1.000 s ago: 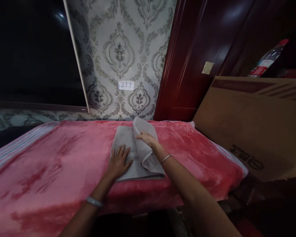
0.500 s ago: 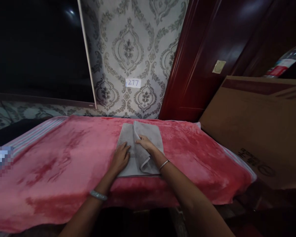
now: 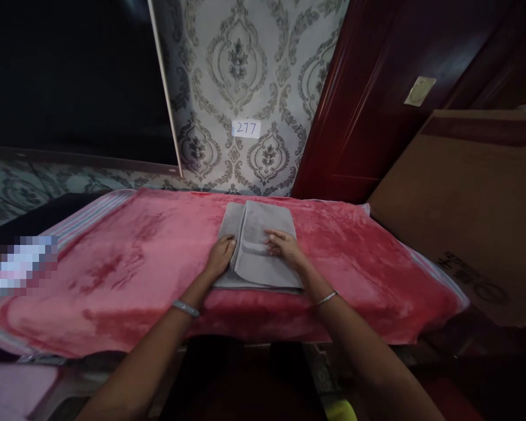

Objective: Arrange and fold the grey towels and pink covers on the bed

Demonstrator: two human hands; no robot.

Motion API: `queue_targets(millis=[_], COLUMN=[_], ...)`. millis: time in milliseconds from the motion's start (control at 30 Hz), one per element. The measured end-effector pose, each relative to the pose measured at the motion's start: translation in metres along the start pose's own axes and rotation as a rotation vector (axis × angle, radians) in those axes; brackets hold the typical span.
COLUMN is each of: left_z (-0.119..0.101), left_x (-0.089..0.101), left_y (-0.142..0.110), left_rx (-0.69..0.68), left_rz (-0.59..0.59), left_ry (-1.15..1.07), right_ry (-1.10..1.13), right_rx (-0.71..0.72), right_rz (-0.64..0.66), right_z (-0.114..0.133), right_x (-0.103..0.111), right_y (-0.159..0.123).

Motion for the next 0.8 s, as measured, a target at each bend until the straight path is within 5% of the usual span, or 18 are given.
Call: queue_targets(millis=[167,267,567,800], left_z=[-0.008,-0.004,-0.007,0.005], left_x=[-0.004,-0.012,-0.011,-0.009], left_y=[0.029,0.044,0.034,0.025], left_rx=[0.175,0.283,0.385,0.439], left_rz=[0.138,0.175,0.148,0.100], left_ry=[0.087,0.119,0.028,-0.059], right_ry=[-0.211,-0.259,-0.517,-0.631], right_rx=[0.014,-0.042,-0.009,0.025], right_rz=[-0.390,-0.424,-0.293,-0.369], right_z=[-0.021,-0.042,-0.055,-0.052], right_x=[0.090,0.112,0.083,0.078], right_y=[-0.038,-0.056,-0.062,-0.061])
Point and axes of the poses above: each hand's wrist, its own y-axis towards the middle knuckle, its own x-axis out of the back of the hand, z = x × y, the point moved 6 cm from there along y, towards the middle knuckle, and after that the axes turned 7 degrees about -y, right-handed, at the moved point
